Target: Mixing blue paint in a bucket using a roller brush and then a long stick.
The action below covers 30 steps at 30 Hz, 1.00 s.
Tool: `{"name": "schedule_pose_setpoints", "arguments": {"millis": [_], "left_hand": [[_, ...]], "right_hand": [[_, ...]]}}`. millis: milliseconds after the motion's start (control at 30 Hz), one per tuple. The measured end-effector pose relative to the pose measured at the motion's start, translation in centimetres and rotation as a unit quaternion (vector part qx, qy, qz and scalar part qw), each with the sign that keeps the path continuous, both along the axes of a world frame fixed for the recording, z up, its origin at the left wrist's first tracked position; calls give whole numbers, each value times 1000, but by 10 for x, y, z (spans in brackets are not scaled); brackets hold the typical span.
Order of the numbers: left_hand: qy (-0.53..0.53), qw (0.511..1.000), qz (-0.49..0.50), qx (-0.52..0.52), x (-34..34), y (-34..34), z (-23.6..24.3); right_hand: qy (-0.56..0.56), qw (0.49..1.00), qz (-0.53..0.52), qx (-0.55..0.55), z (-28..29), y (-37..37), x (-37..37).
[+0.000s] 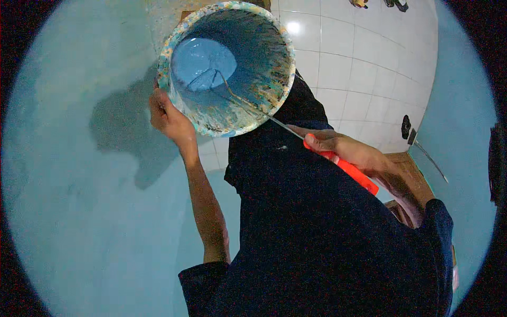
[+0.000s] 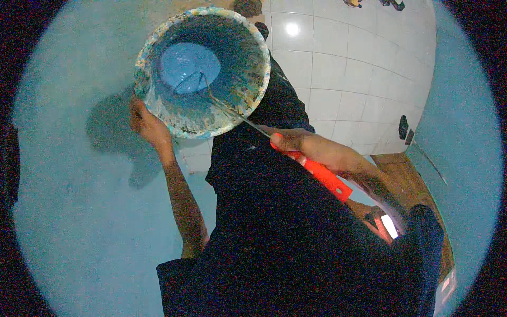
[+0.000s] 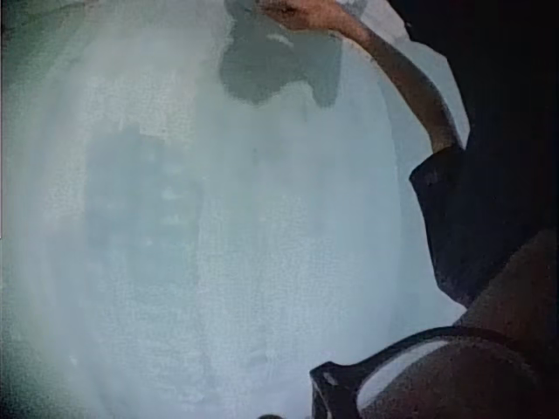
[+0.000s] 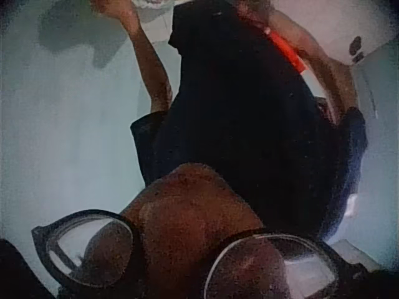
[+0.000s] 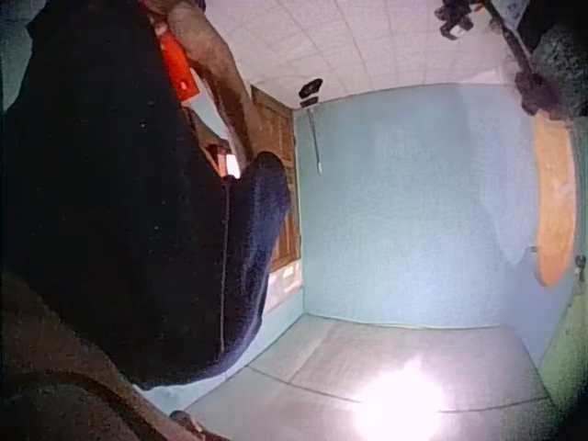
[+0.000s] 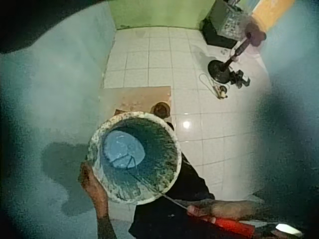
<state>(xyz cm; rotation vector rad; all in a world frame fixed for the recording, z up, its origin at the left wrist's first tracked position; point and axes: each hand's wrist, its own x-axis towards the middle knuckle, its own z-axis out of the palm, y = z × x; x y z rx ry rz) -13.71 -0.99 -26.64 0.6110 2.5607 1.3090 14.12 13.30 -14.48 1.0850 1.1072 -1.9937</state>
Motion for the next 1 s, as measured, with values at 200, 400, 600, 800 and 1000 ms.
{"name": "schedule_pose_setpoints", "arguments": {"millis": [200,400,600,800,1000], "left_hand": [[-24,999,35,32,-9,-4,-10],[-45,998,36,22,-9,-10,-1],[41,999,5,-3,-14,-7,-14],[-25,999,12,21,-6,5,-9],[17,999,-25,-14,-12,6,-16]], "right_hand": [[119,964,125,203,-8,-25,17],[88,967,134,200,-1,-2,11],[103,986,-76,104,-30,-31,-9],[15,996,-85,25,-30,-70,-36],[160,968,-23,194,-33,-80,-20]]}}
